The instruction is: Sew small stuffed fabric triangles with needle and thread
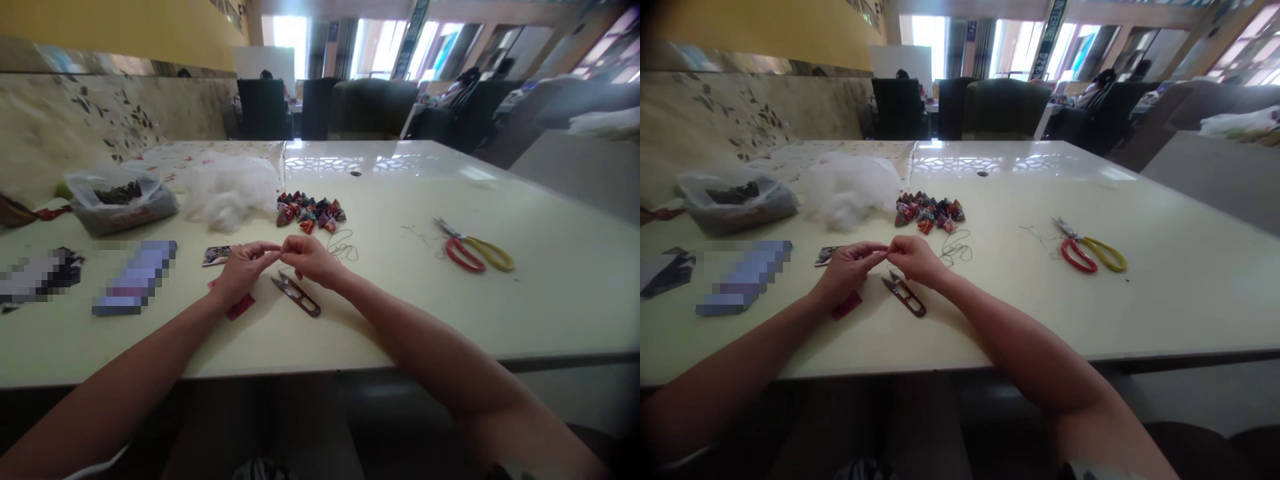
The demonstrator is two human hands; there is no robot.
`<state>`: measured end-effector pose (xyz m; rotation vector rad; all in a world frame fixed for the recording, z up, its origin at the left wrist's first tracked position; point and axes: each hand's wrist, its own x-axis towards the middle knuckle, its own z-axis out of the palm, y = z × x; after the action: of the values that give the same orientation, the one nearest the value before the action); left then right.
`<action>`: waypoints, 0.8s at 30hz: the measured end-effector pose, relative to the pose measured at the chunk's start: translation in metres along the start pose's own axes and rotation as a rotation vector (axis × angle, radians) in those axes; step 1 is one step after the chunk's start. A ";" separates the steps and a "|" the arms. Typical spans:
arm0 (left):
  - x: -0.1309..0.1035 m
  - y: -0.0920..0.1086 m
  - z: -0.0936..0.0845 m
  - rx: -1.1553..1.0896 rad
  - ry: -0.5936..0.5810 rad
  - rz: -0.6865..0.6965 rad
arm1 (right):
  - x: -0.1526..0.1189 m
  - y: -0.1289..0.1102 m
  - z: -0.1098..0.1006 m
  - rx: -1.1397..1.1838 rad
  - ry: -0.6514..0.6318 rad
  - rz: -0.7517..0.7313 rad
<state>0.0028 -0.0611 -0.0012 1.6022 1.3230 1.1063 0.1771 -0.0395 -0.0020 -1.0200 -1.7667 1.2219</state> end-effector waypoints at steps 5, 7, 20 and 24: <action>0.002 -0.003 -0.003 0.077 0.068 0.013 | 0.000 -0.001 0.000 0.003 -0.003 -0.003; 0.003 -0.003 -0.003 0.072 0.063 -0.003 | 0.000 -0.001 0.000 0.004 0.003 -0.006; 0.003 -0.002 -0.001 0.022 -0.004 -0.026 | 0.002 0.004 -0.002 -0.022 0.007 -0.045; 0.001 -0.001 0.000 -0.028 -0.069 -0.048 | 0.003 0.007 -0.003 -0.019 0.012 -0.056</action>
<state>0.0023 -0.0597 -0.0016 1.5659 1.2890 1.0277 0.1797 -0.0337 -0.0073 -0.9801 -1.7896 1.1641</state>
